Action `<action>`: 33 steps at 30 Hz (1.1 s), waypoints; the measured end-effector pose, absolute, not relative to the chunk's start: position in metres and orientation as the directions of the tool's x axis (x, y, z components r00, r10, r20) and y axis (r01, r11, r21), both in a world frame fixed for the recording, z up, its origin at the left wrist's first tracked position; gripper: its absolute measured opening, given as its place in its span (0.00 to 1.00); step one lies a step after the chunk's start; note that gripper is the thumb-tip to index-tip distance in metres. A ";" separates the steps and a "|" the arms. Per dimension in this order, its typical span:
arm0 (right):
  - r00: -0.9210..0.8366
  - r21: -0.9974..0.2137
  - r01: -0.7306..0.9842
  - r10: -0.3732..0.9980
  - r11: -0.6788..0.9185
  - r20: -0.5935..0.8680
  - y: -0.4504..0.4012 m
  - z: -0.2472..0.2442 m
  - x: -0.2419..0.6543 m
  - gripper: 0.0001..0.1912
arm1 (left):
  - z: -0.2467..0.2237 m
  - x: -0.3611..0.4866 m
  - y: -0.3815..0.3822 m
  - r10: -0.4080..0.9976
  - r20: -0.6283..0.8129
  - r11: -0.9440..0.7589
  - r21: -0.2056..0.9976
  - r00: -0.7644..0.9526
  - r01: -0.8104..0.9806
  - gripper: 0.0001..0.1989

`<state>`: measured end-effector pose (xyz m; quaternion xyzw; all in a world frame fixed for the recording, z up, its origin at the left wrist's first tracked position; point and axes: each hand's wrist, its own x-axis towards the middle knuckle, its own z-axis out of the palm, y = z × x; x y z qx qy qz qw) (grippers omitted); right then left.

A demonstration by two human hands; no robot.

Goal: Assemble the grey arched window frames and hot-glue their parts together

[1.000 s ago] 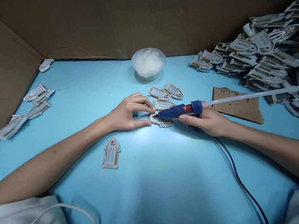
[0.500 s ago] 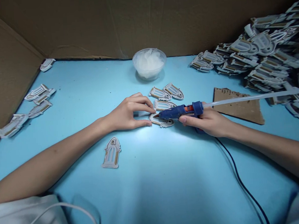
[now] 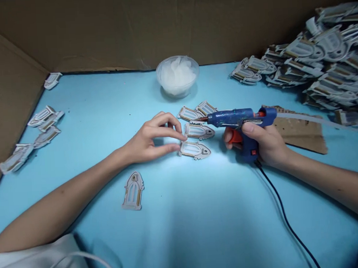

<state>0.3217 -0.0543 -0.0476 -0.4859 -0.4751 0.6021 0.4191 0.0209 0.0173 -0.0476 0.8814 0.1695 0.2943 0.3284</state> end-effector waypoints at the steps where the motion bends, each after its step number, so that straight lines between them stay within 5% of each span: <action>1: -0.156 -0.975 -0.063 0.967 -0.212 -0.200 -0.054 -0.047 0.322 0.29 | -0.047 0.020 0.018 0.526 0.420 -0.701 0.707 0.740 0.098 0.06; 6: -0.107 -0.976 -0.116 0.979 -0.185 -0.172 -0.052 -0.045 0.320 0.30 | -0.046 0.017 0.019 0.672 0.387 -0.559 0.824 0.631 0.090 0.16; 13: -0.129 -0.970 -0.187 0.983 -0.153 -0.130 -0.046 -0.043 0.315 0.31 | -0.047 0.018 0.023 0.660 0.365 -0.576 0.807 0.657 0.131 0.24; 18: -0.124 -0.979 -0.172 0.988 -0.108 -0.088 -0.048 -0.046 0.313 0.31 | -0.026 -0.003 0.034 0.547 0.312 -0.618 0.776 0.777 0.124 0.20; 23: -0.119 -0.985 -0.138 0.989 -0.102 -0.086 -0.050 -0.051 0.312 0.32 | -0.023 -0.054 0.008 0.536 0.308 -0.687 0.700 0.786 0.194 0.04; 26: -0.090 -0.986 -0.123 0.991 -0.111 -0.100 -0.052 -0.054 0.312 0.33 | -0.037 -0.075 -0.012 0.578 0.439 -0.773 0.566 0.688 0.287 0.12; 33: -0.100 -0.990 -0.009 0.986 -0.138 -0.136 -0.057 -0.053 0.326 0.32 | -0.053 -0.060 -0.025 0.692 0.458 -0.670 0.695 0.558 0.261 0.21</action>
